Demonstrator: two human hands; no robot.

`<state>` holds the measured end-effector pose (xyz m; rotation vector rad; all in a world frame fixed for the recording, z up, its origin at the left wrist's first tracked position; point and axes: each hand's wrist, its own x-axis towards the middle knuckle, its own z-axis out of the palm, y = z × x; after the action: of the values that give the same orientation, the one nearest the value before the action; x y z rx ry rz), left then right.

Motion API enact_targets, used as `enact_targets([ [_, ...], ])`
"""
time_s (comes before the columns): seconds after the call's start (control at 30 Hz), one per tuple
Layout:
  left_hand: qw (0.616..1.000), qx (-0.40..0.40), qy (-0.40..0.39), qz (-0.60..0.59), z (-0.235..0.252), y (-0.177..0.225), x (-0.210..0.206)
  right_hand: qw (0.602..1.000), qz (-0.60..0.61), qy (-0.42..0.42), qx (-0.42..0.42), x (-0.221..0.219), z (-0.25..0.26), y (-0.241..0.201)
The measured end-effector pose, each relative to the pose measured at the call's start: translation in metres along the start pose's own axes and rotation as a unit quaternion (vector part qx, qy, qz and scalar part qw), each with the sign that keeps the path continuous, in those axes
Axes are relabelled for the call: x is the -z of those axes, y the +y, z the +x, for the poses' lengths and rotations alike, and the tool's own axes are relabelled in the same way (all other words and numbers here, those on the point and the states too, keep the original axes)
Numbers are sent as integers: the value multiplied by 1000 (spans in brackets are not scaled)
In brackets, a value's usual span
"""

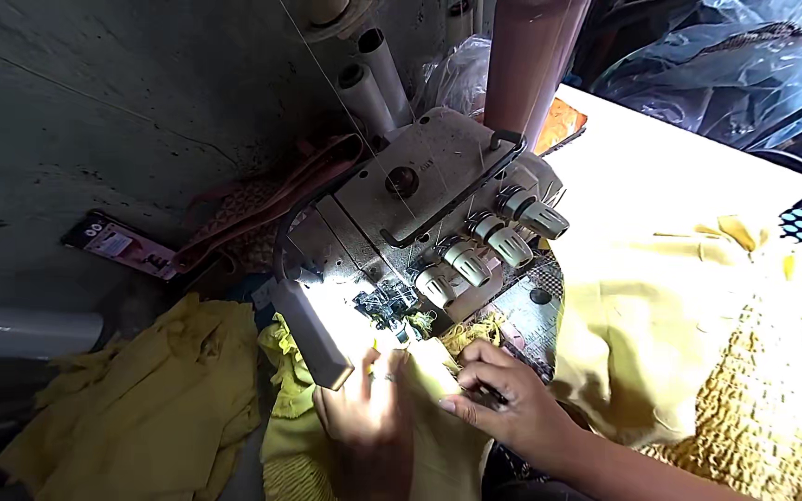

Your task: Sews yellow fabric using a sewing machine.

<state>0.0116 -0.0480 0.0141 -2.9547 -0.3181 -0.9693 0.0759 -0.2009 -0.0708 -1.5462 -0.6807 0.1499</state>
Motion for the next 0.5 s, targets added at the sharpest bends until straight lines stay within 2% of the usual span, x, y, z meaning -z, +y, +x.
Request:
enact_targets([
  [0.1,997,-12,-53,58,-2,14,11,975,-173,34,132,4,-5,-3],
  [0.17,992,11,-118,36,1,23,20,960,-214,14,179,0,-11,-15],
  [0.27,983,62,-171,-5,8,31,30,960,-182,-27,211,-14,-19,-33],
  [0.4,979,101,-175,-21,9,30,29,963,-107,-86,234,-30,-28,-36],
  [0.5,965,144,-190,-105,8,17,30,967,-66,-113,219,-33,-29,-38],
])
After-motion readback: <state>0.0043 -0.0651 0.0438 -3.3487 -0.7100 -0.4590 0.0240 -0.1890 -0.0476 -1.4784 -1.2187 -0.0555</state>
